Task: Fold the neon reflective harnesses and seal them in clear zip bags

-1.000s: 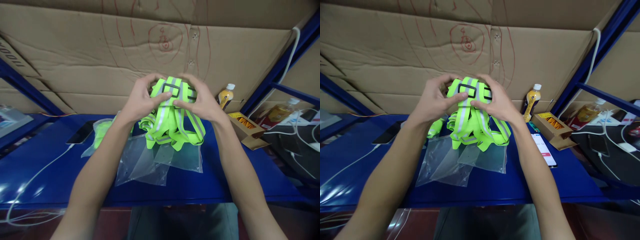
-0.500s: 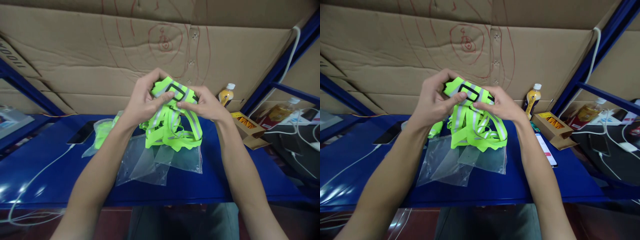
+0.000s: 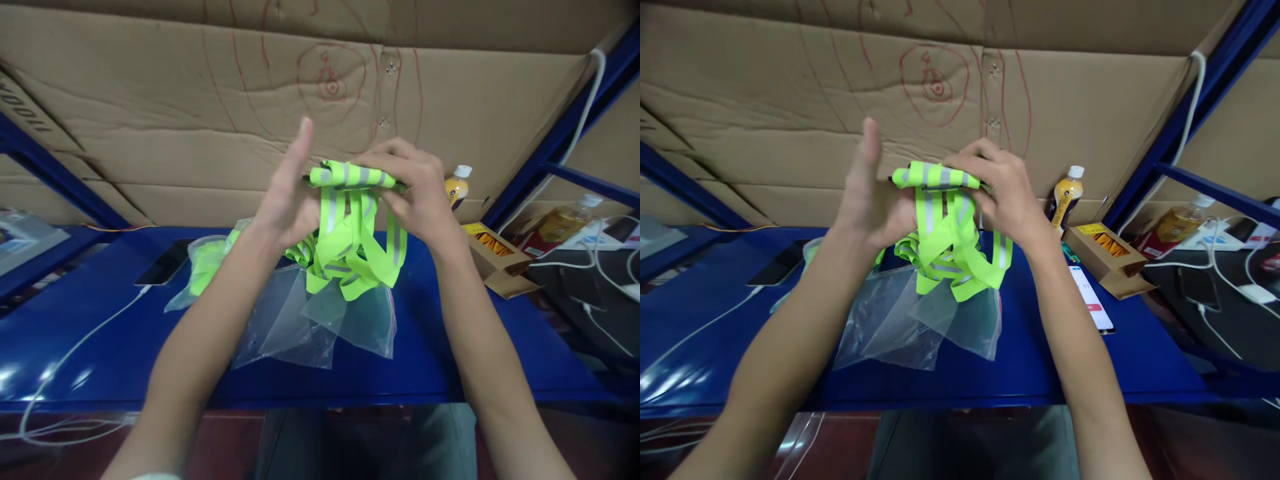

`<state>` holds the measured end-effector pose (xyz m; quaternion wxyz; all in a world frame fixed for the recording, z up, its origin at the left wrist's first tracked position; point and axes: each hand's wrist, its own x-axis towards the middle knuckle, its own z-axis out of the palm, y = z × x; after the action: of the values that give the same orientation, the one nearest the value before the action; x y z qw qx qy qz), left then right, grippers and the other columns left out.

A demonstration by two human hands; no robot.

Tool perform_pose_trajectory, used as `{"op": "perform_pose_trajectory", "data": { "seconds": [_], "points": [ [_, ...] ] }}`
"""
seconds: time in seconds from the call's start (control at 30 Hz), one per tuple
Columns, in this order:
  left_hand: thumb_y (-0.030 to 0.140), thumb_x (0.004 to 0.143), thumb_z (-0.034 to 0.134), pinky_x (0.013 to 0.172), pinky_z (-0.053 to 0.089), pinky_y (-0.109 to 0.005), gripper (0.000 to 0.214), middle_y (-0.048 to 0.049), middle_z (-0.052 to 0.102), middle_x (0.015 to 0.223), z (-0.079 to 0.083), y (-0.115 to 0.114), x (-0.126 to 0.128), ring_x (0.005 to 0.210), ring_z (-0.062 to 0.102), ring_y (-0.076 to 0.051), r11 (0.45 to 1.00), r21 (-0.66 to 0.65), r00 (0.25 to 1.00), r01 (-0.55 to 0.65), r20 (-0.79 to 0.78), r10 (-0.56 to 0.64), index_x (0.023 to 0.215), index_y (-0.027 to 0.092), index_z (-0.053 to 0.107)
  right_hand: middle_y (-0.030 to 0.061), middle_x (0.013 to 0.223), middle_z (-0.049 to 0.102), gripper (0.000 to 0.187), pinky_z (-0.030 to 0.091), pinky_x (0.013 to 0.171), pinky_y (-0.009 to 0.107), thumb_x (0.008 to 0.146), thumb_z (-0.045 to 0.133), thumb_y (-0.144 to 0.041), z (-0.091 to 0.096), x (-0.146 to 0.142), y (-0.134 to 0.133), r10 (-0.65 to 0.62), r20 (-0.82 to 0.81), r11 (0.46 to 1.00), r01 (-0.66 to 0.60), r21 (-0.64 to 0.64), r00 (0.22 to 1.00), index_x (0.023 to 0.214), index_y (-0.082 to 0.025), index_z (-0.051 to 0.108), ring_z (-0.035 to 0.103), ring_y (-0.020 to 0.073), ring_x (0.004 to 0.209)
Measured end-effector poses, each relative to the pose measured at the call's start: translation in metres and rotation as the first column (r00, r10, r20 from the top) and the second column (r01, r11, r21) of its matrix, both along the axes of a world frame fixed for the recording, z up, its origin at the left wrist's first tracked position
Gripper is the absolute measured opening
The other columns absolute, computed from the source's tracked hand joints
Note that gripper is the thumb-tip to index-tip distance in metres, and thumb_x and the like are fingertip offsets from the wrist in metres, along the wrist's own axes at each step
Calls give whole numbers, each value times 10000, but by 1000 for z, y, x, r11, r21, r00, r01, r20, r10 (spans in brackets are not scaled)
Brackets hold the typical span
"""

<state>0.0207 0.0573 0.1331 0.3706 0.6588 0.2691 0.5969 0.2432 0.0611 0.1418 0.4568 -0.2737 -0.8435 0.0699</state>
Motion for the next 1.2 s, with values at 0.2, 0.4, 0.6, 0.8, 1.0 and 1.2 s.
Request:
{"op": "perform_pose_trajectory", "data": {
  "seconds": [0.2,0.4,0.6,0.8,1.0,1.2],
  "points": [
    [357,687,1005,860,714,-463,373,-98,811,923,-2,7,-10,934,828,-336,942,-239,971,237,80,-224,909,172,770,82,1522,691,493,443,1305,616,969,721,-565,-2,-10,-3,103,78,994,-105,20,992,1395,-318,751,592,405,1483],
    [220,560,1019,846,676,-391,518,-40,793,978,-2,1,-5,903,777,-248,975,-138,975,172,164,-149,1003,233,750,98,1397,704,686,591,1124,503,1058,390,-851,-8,-25,3,-21,-201,997,5,-82,979,1397,-325,670,654,342,1336],
    [325,585,1078,772,634,-322,548,-47,785,994,-4,-5,-4,872,755,-222,987,-116,994,110,9,-110,1020,205,766,67,1113,716,706,626,1005,450,1046,351,-906,-14,-30,10,-7,-217,984,-32,-176,976,1101,-278,669,695,282,1085],
    [257,532,1093,734,628,-304,544,-43,777,956,-5,0,-15,872,768,-233,977,-167,989,134,-47,-143,973,197,781,35,780,586,733,630,875,464,1047,388,-911,-11,-13,6,-171,-212,983,150,-107,962,922,-255,690,685,289,951],
    [228,514,1077,680,663,-341,521,-46,797,850,-5,2,-30,745,777,-251,889,-349,942,295,-51,-332,945,205,786,48,705,544,788,573,661,418,1023,362,-946,-15,-4,20,-210,-265,977,211,-26,941,811,-256,679,675,263,818],
    [212,501,1068,597,665,-338,502,-42,770,769,-8,9,-33,648,763,-244,836,-432,918,338,-47,-395,926,187,803,72,781,578,820,570,746,457,1052,217,-928,-20,-21,7,-296,-425,933,354,61,855,749,-271,602,697,308,929]
  ]
}}
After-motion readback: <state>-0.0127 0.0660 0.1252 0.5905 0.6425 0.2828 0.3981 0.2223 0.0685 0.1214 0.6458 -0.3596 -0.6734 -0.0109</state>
